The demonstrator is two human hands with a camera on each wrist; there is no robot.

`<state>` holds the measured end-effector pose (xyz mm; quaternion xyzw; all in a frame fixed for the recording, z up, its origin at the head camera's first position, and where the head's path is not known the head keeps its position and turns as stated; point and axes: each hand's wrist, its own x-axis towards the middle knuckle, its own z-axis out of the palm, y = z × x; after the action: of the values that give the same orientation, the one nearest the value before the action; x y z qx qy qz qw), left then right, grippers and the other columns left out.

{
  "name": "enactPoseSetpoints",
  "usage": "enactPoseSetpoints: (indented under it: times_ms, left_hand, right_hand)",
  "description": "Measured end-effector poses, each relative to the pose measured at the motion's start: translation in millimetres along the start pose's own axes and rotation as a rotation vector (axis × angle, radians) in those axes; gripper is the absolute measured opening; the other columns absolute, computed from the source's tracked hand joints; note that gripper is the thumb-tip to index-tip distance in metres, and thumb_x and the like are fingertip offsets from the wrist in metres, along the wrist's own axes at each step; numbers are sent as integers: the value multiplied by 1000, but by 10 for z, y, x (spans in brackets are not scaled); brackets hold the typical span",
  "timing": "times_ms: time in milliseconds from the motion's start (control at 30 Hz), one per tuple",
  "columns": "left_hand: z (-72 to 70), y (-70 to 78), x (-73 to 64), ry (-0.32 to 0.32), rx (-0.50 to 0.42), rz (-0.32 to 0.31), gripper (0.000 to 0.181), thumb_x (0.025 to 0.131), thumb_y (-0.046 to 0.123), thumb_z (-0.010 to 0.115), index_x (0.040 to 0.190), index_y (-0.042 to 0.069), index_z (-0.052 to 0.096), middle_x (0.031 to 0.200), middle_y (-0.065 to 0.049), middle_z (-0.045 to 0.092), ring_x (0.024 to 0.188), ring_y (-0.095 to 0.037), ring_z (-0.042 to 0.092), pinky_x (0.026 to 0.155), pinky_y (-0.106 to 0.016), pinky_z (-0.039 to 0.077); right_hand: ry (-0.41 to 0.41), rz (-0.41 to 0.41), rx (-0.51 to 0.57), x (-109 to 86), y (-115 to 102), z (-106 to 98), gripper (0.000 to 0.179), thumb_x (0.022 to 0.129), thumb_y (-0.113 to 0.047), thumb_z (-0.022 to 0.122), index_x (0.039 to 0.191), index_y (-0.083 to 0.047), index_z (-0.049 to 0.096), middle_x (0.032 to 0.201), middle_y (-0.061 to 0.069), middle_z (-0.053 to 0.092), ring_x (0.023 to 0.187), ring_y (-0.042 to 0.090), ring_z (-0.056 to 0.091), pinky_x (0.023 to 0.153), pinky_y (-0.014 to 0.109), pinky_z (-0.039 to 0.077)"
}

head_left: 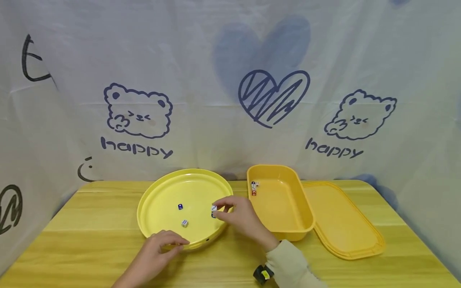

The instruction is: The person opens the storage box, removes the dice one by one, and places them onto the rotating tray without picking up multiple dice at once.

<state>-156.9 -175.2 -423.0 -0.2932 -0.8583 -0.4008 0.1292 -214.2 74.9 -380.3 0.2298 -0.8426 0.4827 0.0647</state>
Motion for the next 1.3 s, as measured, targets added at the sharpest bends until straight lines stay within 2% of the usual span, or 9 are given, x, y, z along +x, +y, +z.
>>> enactPoseSetpoints:
  times_ms: [100,400,533,733,1000,1300]
  left_hand:
    - [6,-37,-13,18,8,42,21,81,-1,73,94,15,75,92,8,70,84,-12,62,72,-29,51]
    - [3,-53,-31,9,1,41,21,81,-2,73,94,15,75,92,7,70,84,-16,63,71,-28,51]
    - [6,-52,-34,13,2,50,22,81,-3,73,94,14,75,91,7,71,83,-16,63,71,-28,51]
    - [15,-45,-35,17,3,47,22,81,-2,73,94,14,75,92,7,71,84,-15,63,71,-28,51]
    - [16,-19,-23,0,-10,11,19,84,1,72,95,15,75,93,7,70,85,-16,63,71,-28,51]
    - [36,-21,-17,18,8,18,18,83,2,73,94,16,75,93,8,70,86,-11,61,72,-28,51]
  right_hand:
    - [-12,-20,4,-19,20,84,13,83,-10,75,96,-6,75,89,-1,70,75,9,58,64,24,48]
    - [-51,-63,0,-80,28,208,11,83,-10,73,93,-5,74,84,-5,68,71,3,56,59,22,47]
    - [-50,-27,-9,-86,12,234,11,83,-11,74,93,-7,74,85,-4,68,71,4,56,60,22,46]
    - [-45,11,-24,-81,7,232,11,83,-12,76,93,-8,75,86,-4,69,73,7,57,62,23,46]
    - [-37,4,-47,-96,12,217,12,84,-14,75,94,-9,75,89,-5,68,77,10,56,65,24,46]
    - [-19,-10,-17,-65,53,149,19,84,-8,73,101,0,73,92,7,68,79,16,58,66,23,46]
